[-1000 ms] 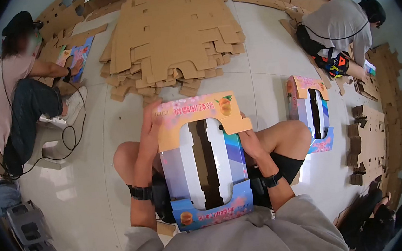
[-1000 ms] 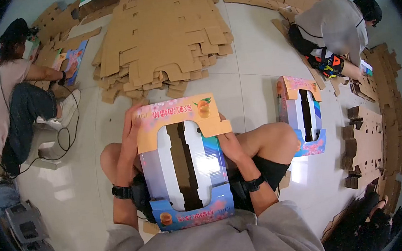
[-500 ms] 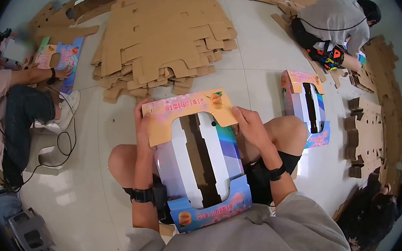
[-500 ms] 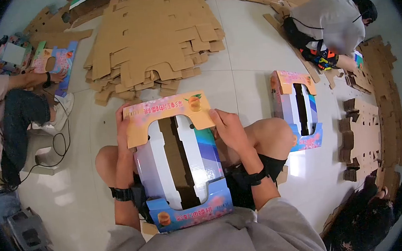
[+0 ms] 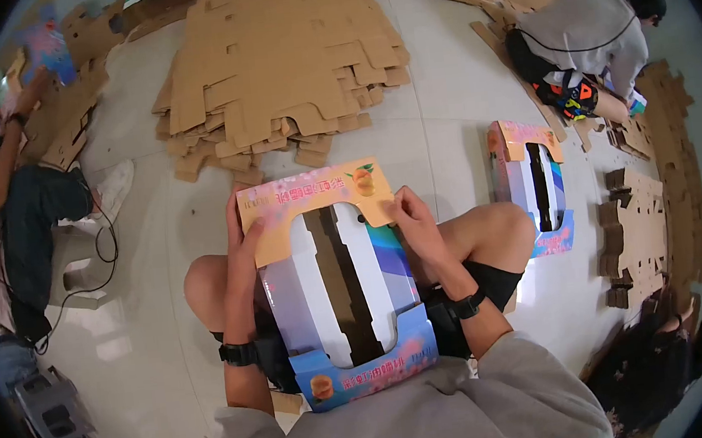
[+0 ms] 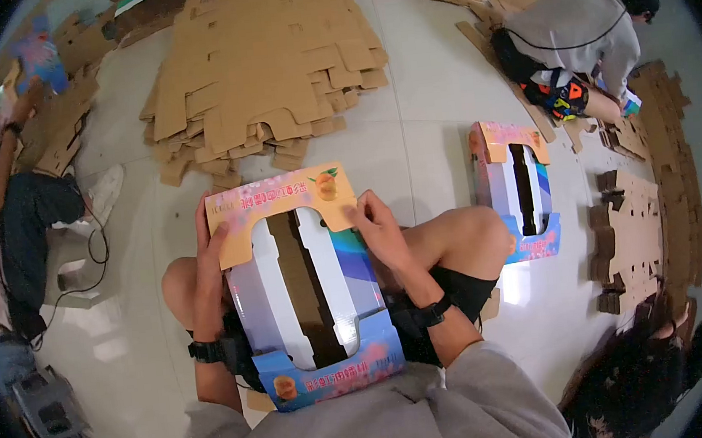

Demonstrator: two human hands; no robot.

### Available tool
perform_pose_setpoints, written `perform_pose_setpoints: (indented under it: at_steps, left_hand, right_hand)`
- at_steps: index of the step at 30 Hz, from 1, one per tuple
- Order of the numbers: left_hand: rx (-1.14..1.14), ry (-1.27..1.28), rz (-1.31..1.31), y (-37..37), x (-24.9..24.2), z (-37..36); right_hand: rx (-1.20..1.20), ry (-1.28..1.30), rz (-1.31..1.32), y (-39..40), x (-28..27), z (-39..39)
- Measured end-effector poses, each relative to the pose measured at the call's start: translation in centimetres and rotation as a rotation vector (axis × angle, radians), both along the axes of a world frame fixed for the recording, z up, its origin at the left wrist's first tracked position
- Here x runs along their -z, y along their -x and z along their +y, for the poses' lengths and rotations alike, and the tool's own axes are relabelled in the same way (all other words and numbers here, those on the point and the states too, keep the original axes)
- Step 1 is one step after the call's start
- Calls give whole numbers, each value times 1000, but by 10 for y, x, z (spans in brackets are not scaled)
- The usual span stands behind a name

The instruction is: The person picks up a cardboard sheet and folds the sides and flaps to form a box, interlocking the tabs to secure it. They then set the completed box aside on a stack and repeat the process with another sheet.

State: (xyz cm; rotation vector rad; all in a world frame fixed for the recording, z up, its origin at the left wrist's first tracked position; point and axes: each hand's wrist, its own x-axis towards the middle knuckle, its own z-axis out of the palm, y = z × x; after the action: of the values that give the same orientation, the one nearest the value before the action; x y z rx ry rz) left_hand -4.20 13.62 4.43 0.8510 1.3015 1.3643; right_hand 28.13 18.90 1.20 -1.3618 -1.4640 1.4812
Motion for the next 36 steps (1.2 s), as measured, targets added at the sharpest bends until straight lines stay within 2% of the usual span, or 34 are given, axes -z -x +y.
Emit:
perform_pose_setpoints:
  at_steps: [1,4,7,8,10,13,14,16,17,19,20,23,26,29,32,35,36]
  left_hand:
    - [-3,1,18,-4,-2,-2]
    - [-36,-68,26,-7,-1,-5]
    - [-18,-67,-71,1,0,-5]
    - [-39,-84,-34,3,5,-4]
    - [-75,-112,36,4,14,-4]
    - [-79,-98,-162,5,18,-8]
    - [-137,-124,-139,5,22,-8]
    - [-253,-175,-91,4,36,-12]
    - [-246,-70,5,4,40,-20]
    - [-227,139,206,6,44,-48]
    - [-257,-33,300,0,46,-55]
    - [-266,-62,233,-10,23,-62]
    - [-234,-137,955,-9,2,-65]
    - [-112,-169,854,-12,-19,-64]
    - [-185,10,256,-22,-12,-57]
    - [-121,129,183,-17,-9,-54]
    - [-142,62,228,-19,1,-55]
  right_hand:
    - [-9,3,12,1,7,-3]
    - [229,510,509,17,-9,-12]
    - [121,673,844,1,12,2]
    - [49,672,786,-1,11,8]
    - [72,678,687,1,13,14]
    - [53,559,636,9,14,8]
    - [39,501,632,10,14,5]
    - [5,409,453,10,11,2]
    - [-15,361,368,11,10,0]
    - [15,416,419,12,11,-2]
    - [38,439,446,13,12,-2]
    - [36,461,451,12,18,-2]
    - [36,500,467,14,22,-1]
    - [47,463,470,13,30,-1]
    - [35,518,467,13,17,-4]
    - [42,467,464,10,27,-4]
    - [45,461,466,8,24,-5]
